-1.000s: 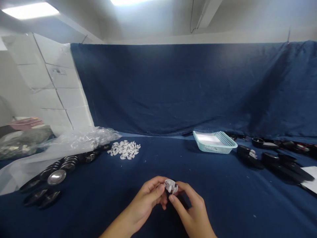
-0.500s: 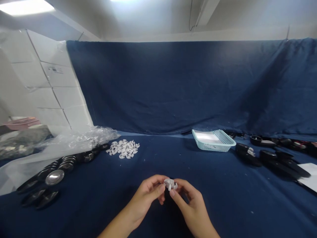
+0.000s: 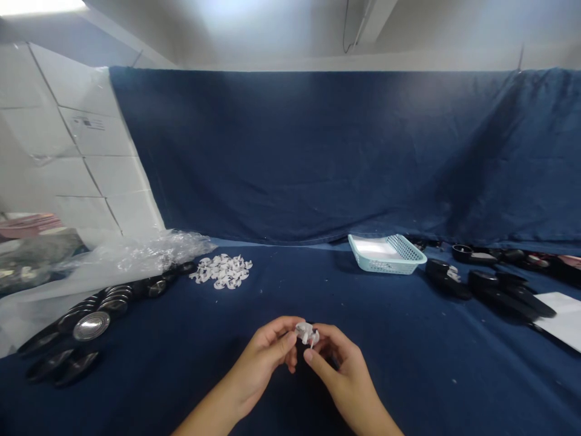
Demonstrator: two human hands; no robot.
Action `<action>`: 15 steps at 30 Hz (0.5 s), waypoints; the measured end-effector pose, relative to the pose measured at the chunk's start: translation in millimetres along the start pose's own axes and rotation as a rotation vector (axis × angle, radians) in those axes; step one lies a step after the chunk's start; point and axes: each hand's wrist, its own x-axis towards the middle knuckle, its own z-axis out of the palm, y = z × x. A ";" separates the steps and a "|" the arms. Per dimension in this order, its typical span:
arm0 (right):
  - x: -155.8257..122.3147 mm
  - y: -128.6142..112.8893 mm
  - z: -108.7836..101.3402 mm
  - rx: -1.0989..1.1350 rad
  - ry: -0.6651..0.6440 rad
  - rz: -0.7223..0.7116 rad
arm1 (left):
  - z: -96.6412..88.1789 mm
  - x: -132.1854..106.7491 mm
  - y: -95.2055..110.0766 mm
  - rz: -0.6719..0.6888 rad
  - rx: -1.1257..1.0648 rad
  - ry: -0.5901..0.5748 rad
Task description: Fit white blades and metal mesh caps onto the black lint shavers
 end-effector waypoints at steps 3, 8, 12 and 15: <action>0.5 -1.2 -1.6 -0.066 0.035 -0.042 | -0.4 -0.1 -0.2 -0.005 0.001 -0.004; 2.3 1.7 -4.8 -0.055 0.025 -0.058 | -0.7 0.0 -0.6 -0.013 0.012 -0.014; 2.6 -0.2 -2.6 0.059 -0.007 -0.006 | -0.1 0.2 -0.6 -0.016 0.027 -0.010; 2.2 -2.6 -1.2 0.106 -0.019 0.002 | -0.1 0.8 -1.6 0.002 0.059 -0.003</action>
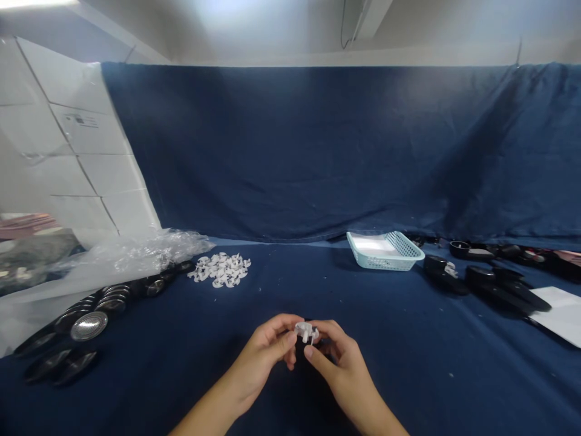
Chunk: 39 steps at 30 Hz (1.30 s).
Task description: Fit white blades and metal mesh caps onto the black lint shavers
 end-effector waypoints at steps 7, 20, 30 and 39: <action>0.8 3.0 -5.4 -0.075 -0.023 -0.022 | 1.1 0.0 -0.4 0.057 0.087 0.062; 0.4 -1.9 -4.5 -0.161 -0.012 -0.056 | 5.4 -1.7 5.6 0.100 0.155 0.081; -1.5 -2.9 -5.8 -0.124 -0.037 -0.063 | 4.7 -0.8 3.0 0.112 0.154 0.082; 0.7 -5.1 -5.4 -0.118 -0.059 -0.073 | 3.2 -1.0 2.3 0.106 0.154 0.069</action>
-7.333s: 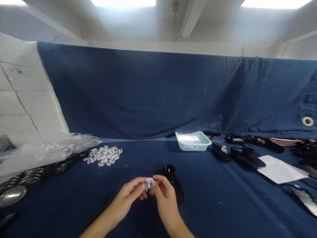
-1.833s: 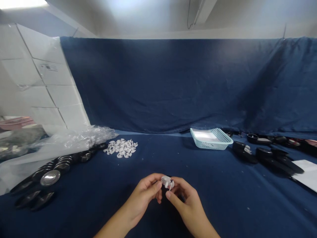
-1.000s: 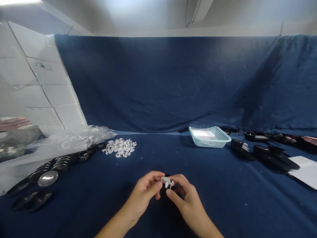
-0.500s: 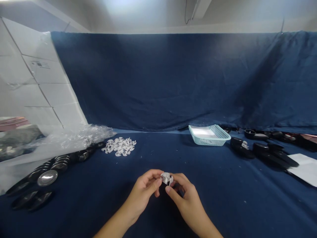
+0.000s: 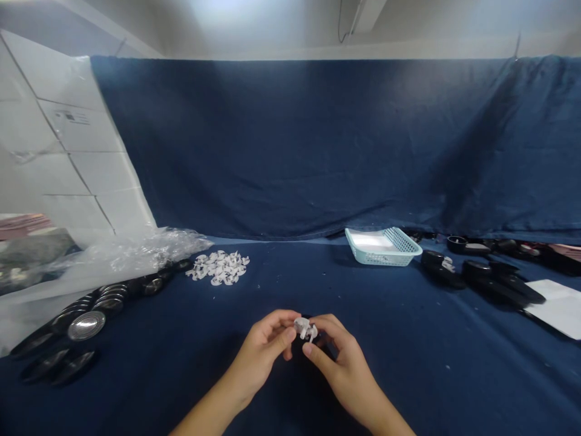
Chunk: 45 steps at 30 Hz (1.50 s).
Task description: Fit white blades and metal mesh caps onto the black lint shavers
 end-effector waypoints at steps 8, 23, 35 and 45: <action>-1.3 12.7 0.9 0.014 0.103 0.050 | -0.3 -0.3 0.8 0.001 0.005 -0.006; -1.5 12.4 -0.3 -0.023 0.092 0.059 | -0.7 0.7 -4.7 -0.029 0.050 -0.022; -2.9 20.4 -9.2 -0.380 0.169 0.072 | -6.1 0.1 -4.1 0.258 0.433 0.198; -1.7 22.5 -3.7 -0.400 0.048 0.144 | -7.0 0.8 -4.8 0.419 0.634 0.132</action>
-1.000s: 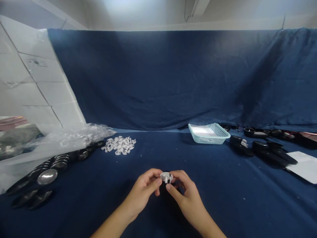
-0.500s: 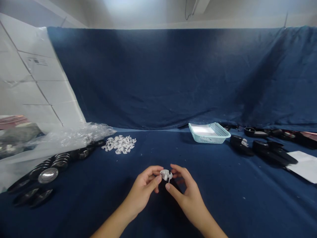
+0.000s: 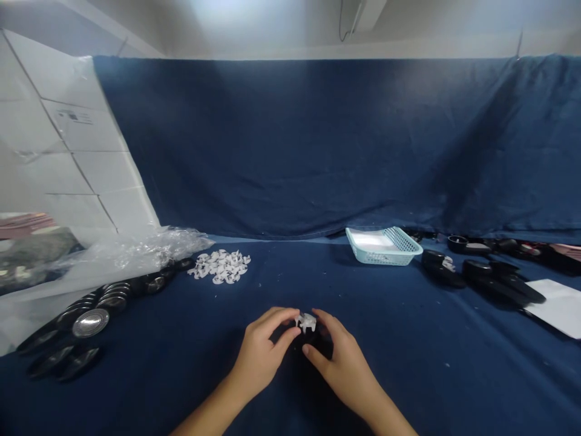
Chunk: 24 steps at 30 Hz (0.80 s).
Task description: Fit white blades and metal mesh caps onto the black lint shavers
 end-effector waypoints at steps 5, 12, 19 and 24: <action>-0.1 -0.6 0.0 0.031 0.009 -0.003 | 0.5 2.4 -1.4 -0.007 0.014 -0.010; -0.2 -1.8 1.6 0.017 0.017 -0.008 | 6.3 2.1 -8.4 -0.073 0.002 -0.001; -0.3 -0.9 1.6 0.015 0.029 -0.001 | 3.2 3.1 -9.1 -0.064 0.023 -0.042; -0.7 -1.3 1.4 0.018 0.042 -0.005 | 1.1 3.9 -5.9 -0.034 0.036 -0.056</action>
